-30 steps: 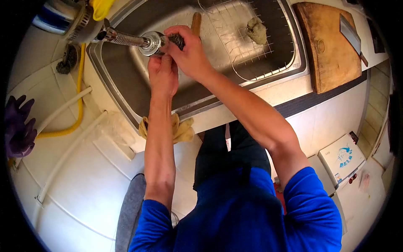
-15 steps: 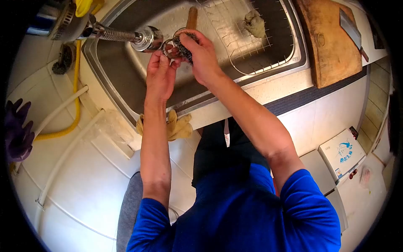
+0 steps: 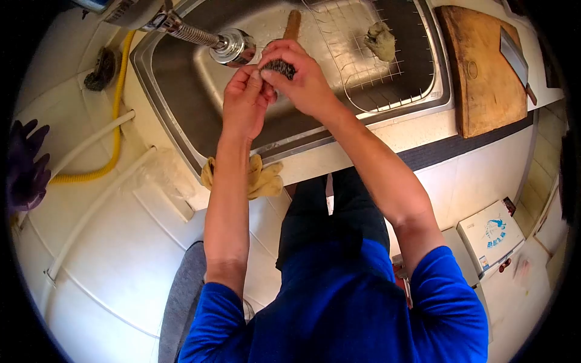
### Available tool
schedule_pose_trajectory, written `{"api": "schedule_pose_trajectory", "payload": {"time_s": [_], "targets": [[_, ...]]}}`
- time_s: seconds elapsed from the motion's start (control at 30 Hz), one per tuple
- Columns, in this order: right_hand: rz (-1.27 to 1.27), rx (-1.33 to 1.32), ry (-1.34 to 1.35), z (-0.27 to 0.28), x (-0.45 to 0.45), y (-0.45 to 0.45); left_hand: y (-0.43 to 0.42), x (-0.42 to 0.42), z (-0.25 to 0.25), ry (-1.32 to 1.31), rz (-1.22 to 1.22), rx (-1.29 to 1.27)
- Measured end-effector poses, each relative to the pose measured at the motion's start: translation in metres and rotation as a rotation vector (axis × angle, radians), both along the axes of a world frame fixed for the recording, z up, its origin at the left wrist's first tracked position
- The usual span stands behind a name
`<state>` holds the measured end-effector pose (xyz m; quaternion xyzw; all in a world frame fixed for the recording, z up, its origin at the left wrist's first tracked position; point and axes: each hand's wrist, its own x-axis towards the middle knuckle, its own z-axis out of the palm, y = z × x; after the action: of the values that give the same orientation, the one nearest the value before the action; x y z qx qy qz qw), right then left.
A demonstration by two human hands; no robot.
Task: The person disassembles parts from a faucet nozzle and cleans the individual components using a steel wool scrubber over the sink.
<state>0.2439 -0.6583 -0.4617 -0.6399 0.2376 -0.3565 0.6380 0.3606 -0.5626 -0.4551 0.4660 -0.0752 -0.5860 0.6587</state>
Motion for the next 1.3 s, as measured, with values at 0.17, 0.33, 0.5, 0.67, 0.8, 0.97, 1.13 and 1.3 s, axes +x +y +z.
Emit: {"api": "schedule_pose_trajectory", "payload": {"time_s": [0.17,0.33,0.5,0.67,0.8,0.97,1.13,1.3], "targets": [[-0.051,0.061,0.017,0.008,0.001,-0.001,-0.008,-0.015,0.004,-0.154,0.007,0.0],[-0.195,0.695,0.034,0.011,0.009,0.0,-0.015,-0.031,0.005,-0.203,0.096,0.025],[-0.257,0.874,-0.32,0.001,0.013,0.002,-0.02,-0.038,0.02,-0.522,0.037,0.114],[-0.063,0.831,-0.412,0.018,0.003,-0.007,-0.02,-0.027,0.021,-0.836,0.047,0.172],[0.112,0.158,-0.056,0.022,-0.008,-0.017,-0.018,-0.017,0.025,-0.893,0.041,0.148],[-0.009,0.092,-0.065,0.024,0.011,-0.015,-0.016,-0.016,0.036,-1.093,-0.035,0.145],[-0.105,0.98,-0.204,0.026,0.023,-0.013,-0.004,-0.007,0.029,-1.145,-0.123,0.141],[-0.068,0.629,-0.134,0.022,0.028,0.0,-0.014,0.002,0.023,-0.962,-0.048,0.136]]}}
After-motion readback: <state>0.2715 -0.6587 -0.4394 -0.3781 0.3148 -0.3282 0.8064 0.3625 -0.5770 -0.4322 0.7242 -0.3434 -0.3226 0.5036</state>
